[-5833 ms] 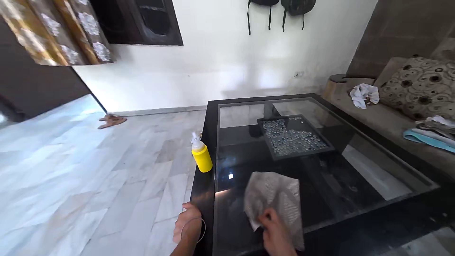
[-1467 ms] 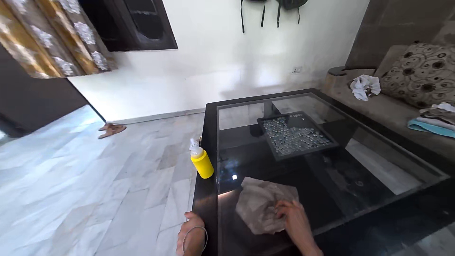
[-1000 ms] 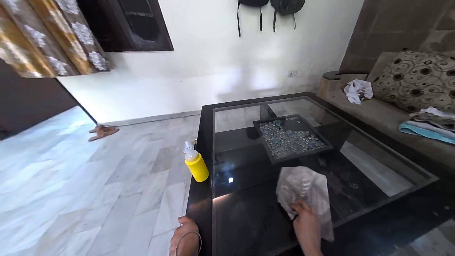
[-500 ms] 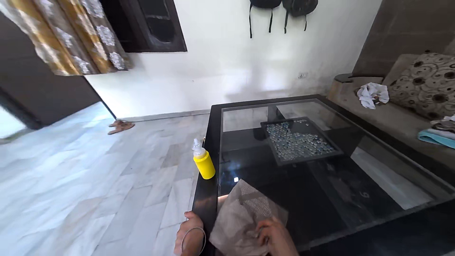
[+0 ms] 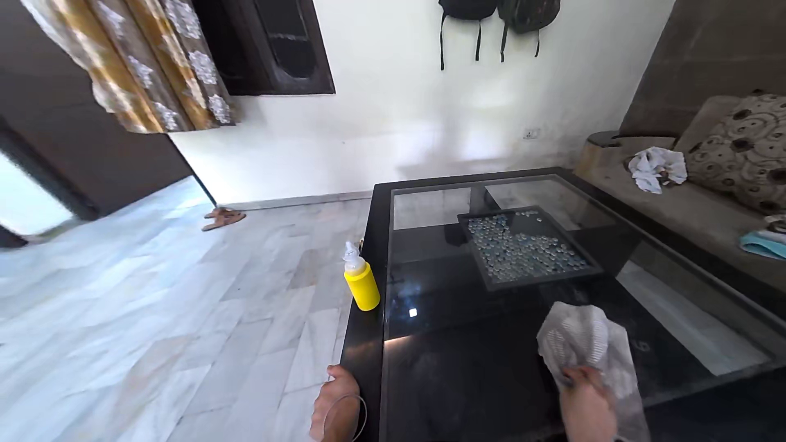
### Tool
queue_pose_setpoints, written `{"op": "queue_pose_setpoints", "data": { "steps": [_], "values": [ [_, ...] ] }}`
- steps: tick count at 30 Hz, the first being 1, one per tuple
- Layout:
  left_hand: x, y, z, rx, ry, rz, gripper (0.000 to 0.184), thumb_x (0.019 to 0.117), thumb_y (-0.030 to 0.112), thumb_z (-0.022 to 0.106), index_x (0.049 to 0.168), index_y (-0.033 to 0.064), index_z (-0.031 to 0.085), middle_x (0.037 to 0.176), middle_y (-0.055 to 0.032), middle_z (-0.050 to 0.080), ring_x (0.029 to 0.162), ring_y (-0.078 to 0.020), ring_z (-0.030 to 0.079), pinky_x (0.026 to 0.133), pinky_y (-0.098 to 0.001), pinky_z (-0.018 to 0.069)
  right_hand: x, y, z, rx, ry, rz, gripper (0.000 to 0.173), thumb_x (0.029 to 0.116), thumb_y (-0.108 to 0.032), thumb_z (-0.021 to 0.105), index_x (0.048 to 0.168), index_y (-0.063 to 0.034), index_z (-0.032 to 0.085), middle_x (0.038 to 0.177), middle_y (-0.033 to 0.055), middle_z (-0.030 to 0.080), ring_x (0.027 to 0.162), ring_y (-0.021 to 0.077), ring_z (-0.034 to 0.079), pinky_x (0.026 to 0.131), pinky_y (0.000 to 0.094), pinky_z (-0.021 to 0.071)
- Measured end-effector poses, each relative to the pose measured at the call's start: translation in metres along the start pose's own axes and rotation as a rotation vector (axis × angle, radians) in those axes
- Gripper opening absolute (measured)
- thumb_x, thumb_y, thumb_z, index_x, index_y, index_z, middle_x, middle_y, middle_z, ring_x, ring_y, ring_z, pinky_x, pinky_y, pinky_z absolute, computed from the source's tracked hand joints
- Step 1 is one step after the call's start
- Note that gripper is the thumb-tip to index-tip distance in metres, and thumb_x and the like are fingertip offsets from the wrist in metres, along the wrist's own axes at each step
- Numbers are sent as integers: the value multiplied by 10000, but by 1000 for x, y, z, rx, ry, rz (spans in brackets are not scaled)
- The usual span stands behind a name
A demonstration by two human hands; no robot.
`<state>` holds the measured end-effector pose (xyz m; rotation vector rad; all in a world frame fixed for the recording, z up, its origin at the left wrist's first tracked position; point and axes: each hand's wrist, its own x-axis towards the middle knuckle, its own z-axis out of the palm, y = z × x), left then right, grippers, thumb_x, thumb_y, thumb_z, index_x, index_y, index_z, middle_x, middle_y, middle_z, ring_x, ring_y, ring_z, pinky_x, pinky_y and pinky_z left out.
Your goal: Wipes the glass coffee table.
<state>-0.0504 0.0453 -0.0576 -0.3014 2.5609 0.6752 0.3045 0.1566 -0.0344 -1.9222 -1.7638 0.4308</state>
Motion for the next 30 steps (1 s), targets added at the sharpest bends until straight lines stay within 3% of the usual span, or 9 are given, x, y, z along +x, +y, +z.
{"op": "queue_pose_setpoints", "data": {
  "steps": [4,8,11,14,18,20,23,26,30],
  "values": [
    [-3,0,-3,22,-4,10,858,1083,579,67,1281,7,675,1372,-225,646,1328,-391,592,1034,-606,483,-31,-37,17,109,-204,-284,313,868,124,569,1050,6,794,1267,260,670,1173,483,616,974,595,502],
    [-5,1,-4,16,-2,10,852,1088,565,67,1285,-9,666,1386,-236,635,1343,-393,580,1044,-601,480,-65,-70,29,238,-522,-564,291,857,108,598,1014,-17,810,1258,197,700,1191,439,616,1023,551,486],
    [-8,1,-6,-10,2,11,849,1092,553,67,1280,-13,671,1385,-238,636,1353,-389,573,1058,-590,473,-83,-81,41,329,-666,-784,233,848,100,629,947,-3,813,1196,195,729,1158,440,637,1013,548,493],
    [1,0,-4,16,-3,10,854,1080,577,65,1250,53,717,1340,-163,691,1313,-335,624,1037,-554,514,-78,-78,40,320,-753,-856,227,845,104,618,916,4,810,1175,181,736,1121,428,646,991,553,493],
    [-5,1,-9,42,-28,13,844,1085,572,75,1273,39,701,1369,-166,673,1328,-333,611,1046,-547,504,-42,-56,26,227,-670,-781,202,839,107,625,820,3,797,1135,160,752,1118,419,649,994,557,483],
    [-8,2,-7,-2,-8,-7,838,1093,559,83,1281,-2,677,1391,-225,637,1345,-380,581,1054,-579,482,-19,-41,19,149,-561,-683,227,829,116,628,805,-25,804,1125,129,759,1129,403,644,995,552,486],
    [-9,2,-7,0,-2,-6,843,1094,547,73,1281,-15,672,1394,-236,629,1349,-385,575,1053,-576,480,11,-9,15,132,-316,-519,267,801,155,617,781,-37,802,1073,140,766,1093,434,653,968,588,487],
    [-8,1,-6,-2,-15,-4,859,1088,562,61,1282,-2,678,1390,-223,639,1349,-378,579,1041,-578,486,22,14,6,112,-89,-288,235,811,142,621,824,-12,799,1101,203,748,1089,501,642,953,644,472],
    [-7,0,-4,-15,-12,-15,857,1087,557,55,1299,-1,670,1404,-218,631,1354,-373,576,1048,-571,483,11,9,1,30,-1,21,205,873,50,629,971,-17,796,1258,224,683,1187,499,595,957,635,476]
  ]
}}
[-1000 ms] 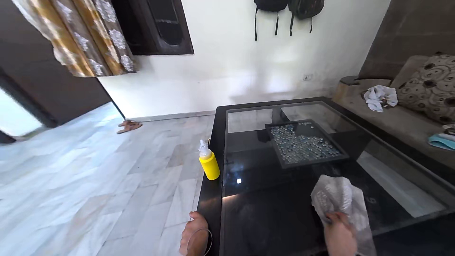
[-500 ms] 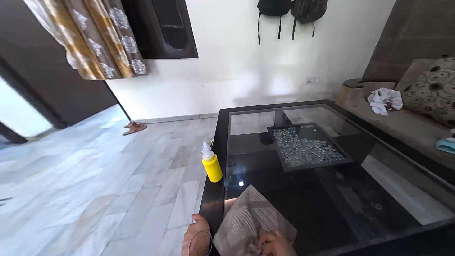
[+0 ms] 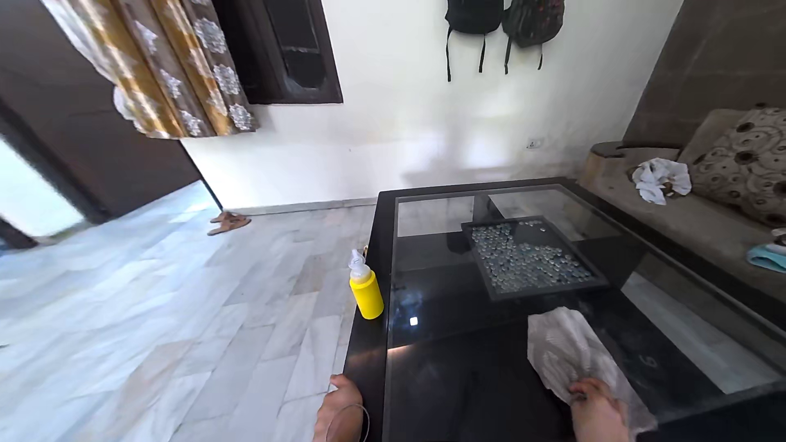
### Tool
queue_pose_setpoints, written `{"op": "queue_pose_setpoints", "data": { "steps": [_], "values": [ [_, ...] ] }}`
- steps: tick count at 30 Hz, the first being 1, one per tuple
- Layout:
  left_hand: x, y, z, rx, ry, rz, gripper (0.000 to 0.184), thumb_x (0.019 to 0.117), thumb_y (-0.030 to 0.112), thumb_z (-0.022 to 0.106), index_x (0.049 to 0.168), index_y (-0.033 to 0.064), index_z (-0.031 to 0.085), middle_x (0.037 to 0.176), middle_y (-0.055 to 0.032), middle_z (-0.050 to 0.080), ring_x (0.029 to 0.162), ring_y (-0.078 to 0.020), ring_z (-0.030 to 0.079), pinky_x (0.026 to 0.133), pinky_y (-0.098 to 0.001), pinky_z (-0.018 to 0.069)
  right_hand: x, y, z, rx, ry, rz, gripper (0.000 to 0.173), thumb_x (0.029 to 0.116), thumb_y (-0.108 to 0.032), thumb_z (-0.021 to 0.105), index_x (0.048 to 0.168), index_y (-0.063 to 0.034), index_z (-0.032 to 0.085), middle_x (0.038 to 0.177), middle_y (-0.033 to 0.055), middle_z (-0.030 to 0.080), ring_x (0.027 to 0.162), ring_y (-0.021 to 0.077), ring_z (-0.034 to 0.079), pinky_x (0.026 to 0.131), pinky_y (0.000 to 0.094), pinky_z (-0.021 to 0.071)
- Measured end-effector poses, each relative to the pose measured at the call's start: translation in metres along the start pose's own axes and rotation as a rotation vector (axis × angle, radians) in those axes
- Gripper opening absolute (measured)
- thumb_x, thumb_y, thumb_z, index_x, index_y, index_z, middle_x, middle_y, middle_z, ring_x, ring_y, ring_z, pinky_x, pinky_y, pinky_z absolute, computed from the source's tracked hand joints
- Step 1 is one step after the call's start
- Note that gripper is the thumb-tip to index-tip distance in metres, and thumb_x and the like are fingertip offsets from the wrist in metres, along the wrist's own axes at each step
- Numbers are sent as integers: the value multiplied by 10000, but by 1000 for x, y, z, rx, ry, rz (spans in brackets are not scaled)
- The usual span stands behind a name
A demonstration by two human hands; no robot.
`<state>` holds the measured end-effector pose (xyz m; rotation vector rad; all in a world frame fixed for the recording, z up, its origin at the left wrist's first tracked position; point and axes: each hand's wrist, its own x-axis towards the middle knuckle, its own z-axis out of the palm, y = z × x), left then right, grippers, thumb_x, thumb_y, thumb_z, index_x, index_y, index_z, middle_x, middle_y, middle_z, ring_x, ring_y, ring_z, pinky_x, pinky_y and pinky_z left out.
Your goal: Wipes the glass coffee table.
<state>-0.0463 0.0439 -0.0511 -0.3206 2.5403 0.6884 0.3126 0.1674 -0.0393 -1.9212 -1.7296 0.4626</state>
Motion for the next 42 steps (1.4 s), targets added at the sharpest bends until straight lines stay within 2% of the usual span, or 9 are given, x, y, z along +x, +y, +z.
{"op": "queue_pose_setpoints", "data": {
  "steps": [2,6,15,19,25,29,35,37,42],
  "values": [
    [1,1,0,-5,-6,-4,856,1087,557,53,1301,3,669,1409,-214,628,1362,-369,569,1056,-566,479,-12,-14,4,-31,-40,3,234,890,27,625,1048,-28,789,1302,239,653,1201,496,595,941,627,502],
    [2,-1,1,0,-7,14,862,1085,564,53,1299,-2,666,1400,-221,632,1346,-374,582,1042,-578,487,-40,-45,22,-2,-175,-161,309,898,63,586,1145,-4,759,1342,287,607,1230,484,588,991,585,504],
    [3,0,1,6,-1,16,855,1086,559,60,1297,-6,666,1406,-219,629,1359,-370,573,1052,-568,484,-111,-95,63,279,-580,-801,266,860,94,604,976,-23,812,1214,177,724,1128,423,657,973,531,528],
    [8,-1,2,25,2,26,841,1089,566,78,1274,14,685,1370,-201,658,1324,-355,604,1036,-561,500,-104,-94,57,293,-774,-950,244,831,113,609,914,-2,807,1189,178,731,1114,428,649,981,555,501],
    [2,0,0,-20,-2,-2,845,1090,556,73,1289,-6,672,1399,-220,633,1353,-364,579,1057,-562,482,-44,-56,25,144,-643,-750,181,851,83,631,807,9,791,1122,155,755,1117,424,644,997,562,479],
    [1,1,-1,-10,5,-7,848,1089,554,70,1272,-4,681,1376,-210,652,1338,-358,593,1039,-563,491,-7,-14,4,94,-347,-526,214,795,129,639,768,-19,791,1043,158,765,1074,453,652,959,618,470],
    [1,-5,-1,-28,-4,48,839,1092,557,75,1307,-4,660,1402,-237,624,1350,-386,573,1044,-602,475,5,26,-19,17,22,51,197,868,49,628,948,-19,795,1214,233,699,1188,510,591,994,653,451],
    [1,-4,-1,-34,-5,45,836,1092,557,74,1319,-5,651,1407,-237,620,1354,-387,570,1049,-594,476,3,23,-20,22,60,117,205,892,29,627,1010,-14,789,1250,258,675,1194,517,590,976,655,466],
    [-4,-1,-3,-32,-10,42,829,1097,543,70,1326,-11,643,1419,-246,606,1368,-397,554,1060,-595,467,-13,-25,-4,-20,-100,57,272,915,15,631,1146,-32,767,1325,272,627,1195,484,613,941,631,512]
  ]
}}
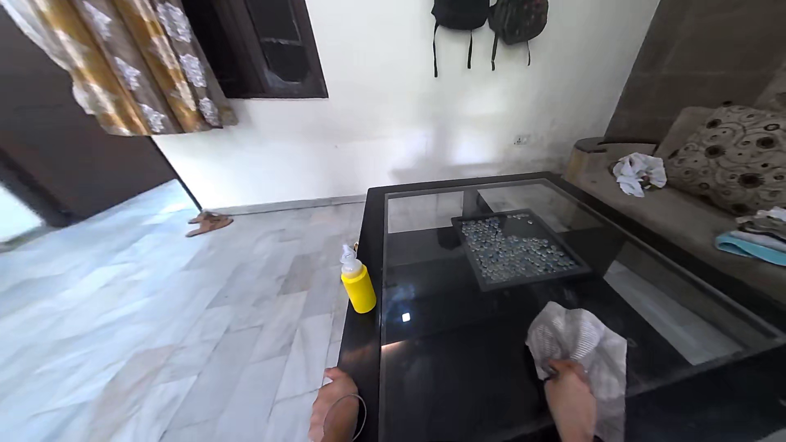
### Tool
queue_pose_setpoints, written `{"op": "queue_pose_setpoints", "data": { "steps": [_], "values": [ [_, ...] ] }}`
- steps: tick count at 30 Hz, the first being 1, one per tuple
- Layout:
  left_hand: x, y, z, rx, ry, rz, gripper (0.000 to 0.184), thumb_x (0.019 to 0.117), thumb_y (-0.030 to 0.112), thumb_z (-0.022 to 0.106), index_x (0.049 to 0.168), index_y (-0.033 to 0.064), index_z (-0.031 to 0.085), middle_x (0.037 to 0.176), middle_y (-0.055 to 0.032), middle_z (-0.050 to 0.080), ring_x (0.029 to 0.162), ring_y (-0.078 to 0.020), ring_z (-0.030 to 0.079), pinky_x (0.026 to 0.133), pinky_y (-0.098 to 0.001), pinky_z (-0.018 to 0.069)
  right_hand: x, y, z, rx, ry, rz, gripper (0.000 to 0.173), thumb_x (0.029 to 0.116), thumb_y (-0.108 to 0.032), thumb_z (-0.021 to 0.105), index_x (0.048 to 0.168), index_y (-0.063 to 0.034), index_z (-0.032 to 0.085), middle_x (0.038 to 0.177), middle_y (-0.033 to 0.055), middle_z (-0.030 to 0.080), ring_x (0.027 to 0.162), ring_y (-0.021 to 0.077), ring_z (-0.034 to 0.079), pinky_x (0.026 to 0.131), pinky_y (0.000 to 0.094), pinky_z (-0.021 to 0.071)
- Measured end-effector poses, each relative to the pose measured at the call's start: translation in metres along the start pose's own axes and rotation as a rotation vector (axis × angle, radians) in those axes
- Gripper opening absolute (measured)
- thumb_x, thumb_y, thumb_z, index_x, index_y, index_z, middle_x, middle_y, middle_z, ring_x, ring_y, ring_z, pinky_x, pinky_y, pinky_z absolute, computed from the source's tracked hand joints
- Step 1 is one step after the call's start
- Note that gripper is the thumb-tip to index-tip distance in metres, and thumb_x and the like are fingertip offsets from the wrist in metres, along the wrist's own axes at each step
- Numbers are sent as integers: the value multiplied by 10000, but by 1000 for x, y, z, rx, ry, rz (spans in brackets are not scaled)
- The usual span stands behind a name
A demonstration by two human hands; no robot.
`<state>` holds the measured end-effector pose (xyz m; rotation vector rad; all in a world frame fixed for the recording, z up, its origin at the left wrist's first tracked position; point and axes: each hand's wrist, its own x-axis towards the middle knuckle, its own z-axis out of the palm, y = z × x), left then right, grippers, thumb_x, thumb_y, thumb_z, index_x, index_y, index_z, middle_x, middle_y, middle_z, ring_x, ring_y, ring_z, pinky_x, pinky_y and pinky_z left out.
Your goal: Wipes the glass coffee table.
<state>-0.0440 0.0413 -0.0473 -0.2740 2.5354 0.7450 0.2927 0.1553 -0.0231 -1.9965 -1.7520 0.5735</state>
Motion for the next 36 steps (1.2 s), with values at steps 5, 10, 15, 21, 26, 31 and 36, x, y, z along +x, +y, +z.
{"op": "queue_pose_setpoints", "data": {
  "steps": [5,10,15,21,26,31,36],
  "values": [
    [3,1,2,22,-10,9,832,1092,558,73,1328,-7,636,1415,-241,608,1364,-403,554,1054,-610,464,-31,-63,25,-29,-283,-241,327,928,51,578,1193,-30,753,1376,229,608,1283,422,566,1042,533,481],
    [-1,2,0,20,2,-8,835,1095,543,57,1319,-4,647,1421,-235,610,1368,-387,558,1059,-585,471,-76,-85,54,130,-538,-635,306,881,95,579,1053,-25,802,1303,192,671,1248,400,588,1055,503,473],
    [4,2,2,37,11,3,827,1097,541,70,1300,-1,660,1397,-229,629,1353,-380,571,1055,-586,473,-81,-72,55,217,-757,-873,248,865,114,591,937,13,805,1231,191,708,1186,417,608,1041,537,457],
    [2,3,0,44,-1,-1,844,1096,544,62,1292,-15,663,1396,-233,629,1356,-385,569,1056,-581,475,-30,-37,23,96,-621,-705,199,847,103,618,831,8,792,1157,164,738,1177,413,612,1050,559,438],
    [-4,2,-3,23,-2,8,829,1101,534,77,1284,-22,663,1395,-248,623,1355,-398,564,1051,-596,470,9,4,2,14,-213,-350,224,827,108,643,836,-47,804,1085,156,751,1144,439,630,988,626,458],
    [1,2,1,19,3,-24,837,1098,546,81,1256,-14,681,1381,-249,629,1338,-410,572,1033,-610,468,20,38,-24,-36,29,75,192,888,6,636,995,-32,790,1226,257,687,1229,522,568,1013,673,432],
    [-6,5,-3,17,-12,-26,821,1104,531,74,1273,3,680,1394,-229,631,1349,-381,575,1050,-582,475,4,21,-16,-17,-10,65,259,927,-15,618,1148,-22,753,1333,282,621,1201,509,598,955,660,486]
  ]
}}
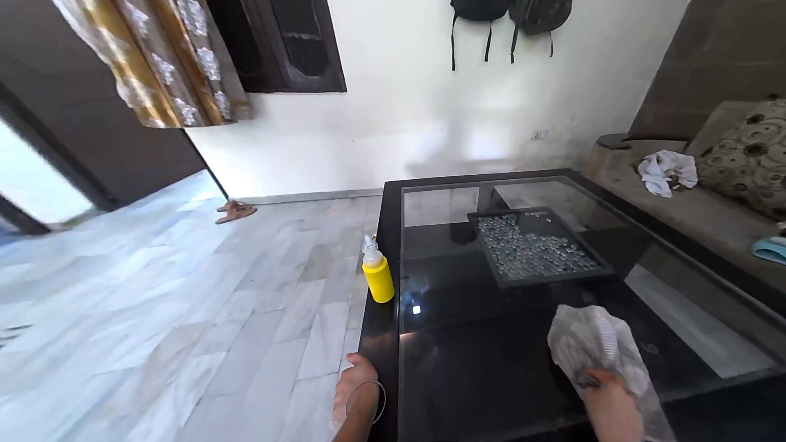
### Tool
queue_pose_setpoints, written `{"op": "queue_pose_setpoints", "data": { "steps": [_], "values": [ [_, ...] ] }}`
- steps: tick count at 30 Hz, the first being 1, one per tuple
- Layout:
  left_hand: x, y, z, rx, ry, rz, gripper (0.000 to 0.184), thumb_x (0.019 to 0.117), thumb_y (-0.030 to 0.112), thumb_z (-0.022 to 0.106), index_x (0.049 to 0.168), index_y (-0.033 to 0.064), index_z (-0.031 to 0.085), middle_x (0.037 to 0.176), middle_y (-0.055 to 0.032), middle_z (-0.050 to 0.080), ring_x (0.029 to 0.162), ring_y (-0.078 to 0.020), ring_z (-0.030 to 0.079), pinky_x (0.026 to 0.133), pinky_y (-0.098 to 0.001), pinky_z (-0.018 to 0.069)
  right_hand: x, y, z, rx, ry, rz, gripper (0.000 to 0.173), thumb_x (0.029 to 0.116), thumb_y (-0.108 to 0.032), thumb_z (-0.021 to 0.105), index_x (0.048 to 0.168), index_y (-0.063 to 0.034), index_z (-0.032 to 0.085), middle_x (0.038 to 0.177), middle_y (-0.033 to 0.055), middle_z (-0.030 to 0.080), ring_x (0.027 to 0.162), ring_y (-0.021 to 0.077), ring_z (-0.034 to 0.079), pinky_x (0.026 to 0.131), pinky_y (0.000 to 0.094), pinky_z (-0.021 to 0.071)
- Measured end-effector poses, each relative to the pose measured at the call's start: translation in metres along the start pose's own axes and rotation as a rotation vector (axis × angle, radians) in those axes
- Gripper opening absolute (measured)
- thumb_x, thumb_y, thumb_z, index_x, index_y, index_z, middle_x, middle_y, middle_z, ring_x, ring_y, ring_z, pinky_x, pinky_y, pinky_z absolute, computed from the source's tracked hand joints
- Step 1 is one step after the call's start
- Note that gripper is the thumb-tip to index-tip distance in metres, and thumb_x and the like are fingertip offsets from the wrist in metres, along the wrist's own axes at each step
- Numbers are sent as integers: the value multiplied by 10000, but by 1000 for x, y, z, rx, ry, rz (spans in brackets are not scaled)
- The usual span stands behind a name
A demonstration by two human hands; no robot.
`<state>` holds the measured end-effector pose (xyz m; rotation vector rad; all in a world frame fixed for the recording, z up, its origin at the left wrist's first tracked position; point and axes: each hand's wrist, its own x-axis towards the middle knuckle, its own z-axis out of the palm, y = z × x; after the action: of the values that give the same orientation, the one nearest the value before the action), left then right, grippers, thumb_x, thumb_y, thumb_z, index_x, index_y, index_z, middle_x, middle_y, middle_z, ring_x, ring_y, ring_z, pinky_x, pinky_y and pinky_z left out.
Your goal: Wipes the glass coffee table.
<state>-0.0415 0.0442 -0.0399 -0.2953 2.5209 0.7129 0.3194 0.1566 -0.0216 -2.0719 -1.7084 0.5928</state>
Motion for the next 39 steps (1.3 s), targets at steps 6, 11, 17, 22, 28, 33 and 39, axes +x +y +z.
{"op": "queue_pose_setpoints", "data": {
  "steps": [6,11,17,22,28,33,39],
  "values": [
    [-5,2,-3,23,-6,9,805,1110,518,77,1288,0,667,1395,-217,633,1349,-366,579,1051,-575,477,-35,-65,47,-4,-108,-295,324,934,49,585,1217,-11,730,1353,269,601,1208,442,617,988,545,522],
    [-8,3,-3,47,20,1,791,1111,515,92,1291,-1,664,1394,-209,636,1344,-354,586,1044,-566,487,-69,-124,81,36,-393,-518,394,947,44,546,1292,-59,707,1458,216,549,1341,370,535,1110,458,447],
    [-6,2,-3,86,33,35,795,1107,539,97,1305,6,653,1387,-212,636,1344,-355,583,1052,-567,484,-117,-143,111,82,-727,-1030,361,907,85,547,1146,-60,777,1389,153,628,1276,378,565,1066,489,463],
    [-9,2,-5,63,40,28,791,1112,527,98,1309,-2,651,1397,-224,627,1351,-361,576,1057,-569,476,-66,-124,81,-30,-754,-966,217,939,-6,599,1026,-35,795,1339,124,665,1283,364,553,1112,501,402],
    [-6,2,-4,64,48,25,810,1106,530,79,1286,4,668,1387,-222,635,1340,-368,585,1044,-582,483,34,-39,33,-10,-181,-484,199,915,42,630,933,-54,803,1198,137,727,1201,405,608,1044,587,431],
    [-5,2,-2,56,63,27,796,1109,524,93,1266,12,681,1363,-217,652,1323,-368,598,1016,-586,498,63,28,-1,25,277,55,210,944,-44,649,1123,9,745,1291,322,629,1259,568,529,1021,698,415],
    [-6,2,-2,54,64,21,788,1111,523,100,1261,20,688,1350,-212,662,1306,-366,612,1009,-578,503,85,25,5,7,231,147,365,952,-28,628,1305,66,637,1437,366,498,1359,556,452,1068,651,423]
  ]
}}
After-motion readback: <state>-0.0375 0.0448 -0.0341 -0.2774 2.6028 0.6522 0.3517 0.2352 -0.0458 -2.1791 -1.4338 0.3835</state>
